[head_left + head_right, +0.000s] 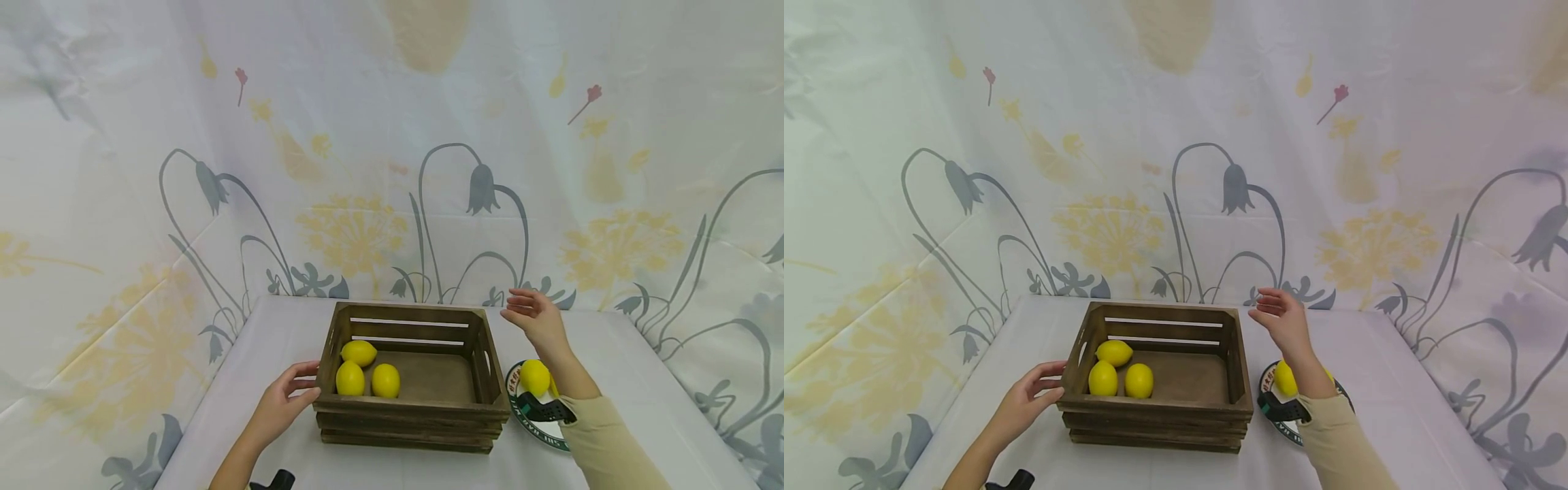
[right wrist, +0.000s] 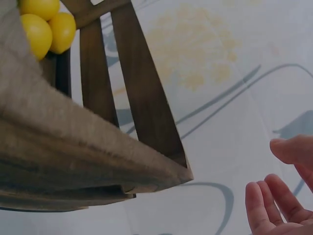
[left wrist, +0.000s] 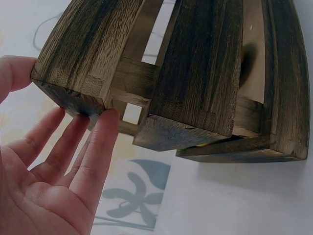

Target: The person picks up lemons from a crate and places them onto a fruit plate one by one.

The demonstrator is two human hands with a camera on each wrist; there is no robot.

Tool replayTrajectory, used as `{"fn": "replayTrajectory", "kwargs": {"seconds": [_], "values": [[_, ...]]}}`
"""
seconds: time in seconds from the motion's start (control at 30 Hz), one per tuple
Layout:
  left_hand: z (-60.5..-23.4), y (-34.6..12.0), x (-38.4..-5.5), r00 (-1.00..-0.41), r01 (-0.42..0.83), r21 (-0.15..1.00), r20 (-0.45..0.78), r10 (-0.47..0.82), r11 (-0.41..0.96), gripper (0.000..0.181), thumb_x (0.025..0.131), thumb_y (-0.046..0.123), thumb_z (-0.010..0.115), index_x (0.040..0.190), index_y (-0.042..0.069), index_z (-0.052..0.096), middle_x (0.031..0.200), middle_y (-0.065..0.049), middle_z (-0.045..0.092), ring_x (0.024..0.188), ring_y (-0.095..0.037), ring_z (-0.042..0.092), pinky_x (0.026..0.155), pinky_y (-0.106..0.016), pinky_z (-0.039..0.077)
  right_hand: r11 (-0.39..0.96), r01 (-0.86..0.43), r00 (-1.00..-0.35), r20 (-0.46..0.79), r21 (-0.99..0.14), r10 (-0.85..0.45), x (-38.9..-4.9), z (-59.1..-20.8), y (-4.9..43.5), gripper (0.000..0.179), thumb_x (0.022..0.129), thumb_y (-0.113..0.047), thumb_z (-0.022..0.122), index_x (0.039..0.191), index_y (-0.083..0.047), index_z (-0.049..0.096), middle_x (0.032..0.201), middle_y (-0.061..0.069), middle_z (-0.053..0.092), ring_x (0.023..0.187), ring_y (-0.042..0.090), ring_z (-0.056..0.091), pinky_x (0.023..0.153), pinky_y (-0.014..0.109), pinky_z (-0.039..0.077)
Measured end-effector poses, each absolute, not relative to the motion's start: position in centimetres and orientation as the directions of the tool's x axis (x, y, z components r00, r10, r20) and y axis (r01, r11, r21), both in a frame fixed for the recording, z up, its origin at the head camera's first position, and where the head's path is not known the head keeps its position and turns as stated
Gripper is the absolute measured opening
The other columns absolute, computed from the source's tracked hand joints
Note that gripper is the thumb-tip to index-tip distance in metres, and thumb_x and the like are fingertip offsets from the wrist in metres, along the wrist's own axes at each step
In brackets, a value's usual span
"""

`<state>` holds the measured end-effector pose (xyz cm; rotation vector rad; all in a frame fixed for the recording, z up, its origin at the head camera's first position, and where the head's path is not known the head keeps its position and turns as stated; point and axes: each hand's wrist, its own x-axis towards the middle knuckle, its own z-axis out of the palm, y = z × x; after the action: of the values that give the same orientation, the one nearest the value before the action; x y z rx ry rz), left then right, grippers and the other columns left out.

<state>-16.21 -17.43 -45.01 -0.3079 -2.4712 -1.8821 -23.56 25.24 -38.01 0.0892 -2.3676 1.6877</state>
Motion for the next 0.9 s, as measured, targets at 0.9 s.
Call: {"fn": "replayTrajectory", "kwargs": {"seconds": [0.9], "values": [[-45.2, -17.4, -16.1, -0.984, 0.153, 0.954, 0.124, 0.126, 0.258, 0.042, 0.085, 0.009, 0.067, 0.125, 0.002, 0.053, 0.124, -0.014, 0.054, 0.105, -0.029, 0.056, 0.083, -0.031, 0.051, 0.221, -0.187, -0.982, 0.19, -0.957, -0.008, -25.8, -38.5, 21.3, 0.044, 0.085, 0.001, 0.064, 0.124, 0.006, 0.048, 0.114, 0.023, 0.053, 0.095, 0.015, 0.056, 0.081, 0.023, 0.045]]}}
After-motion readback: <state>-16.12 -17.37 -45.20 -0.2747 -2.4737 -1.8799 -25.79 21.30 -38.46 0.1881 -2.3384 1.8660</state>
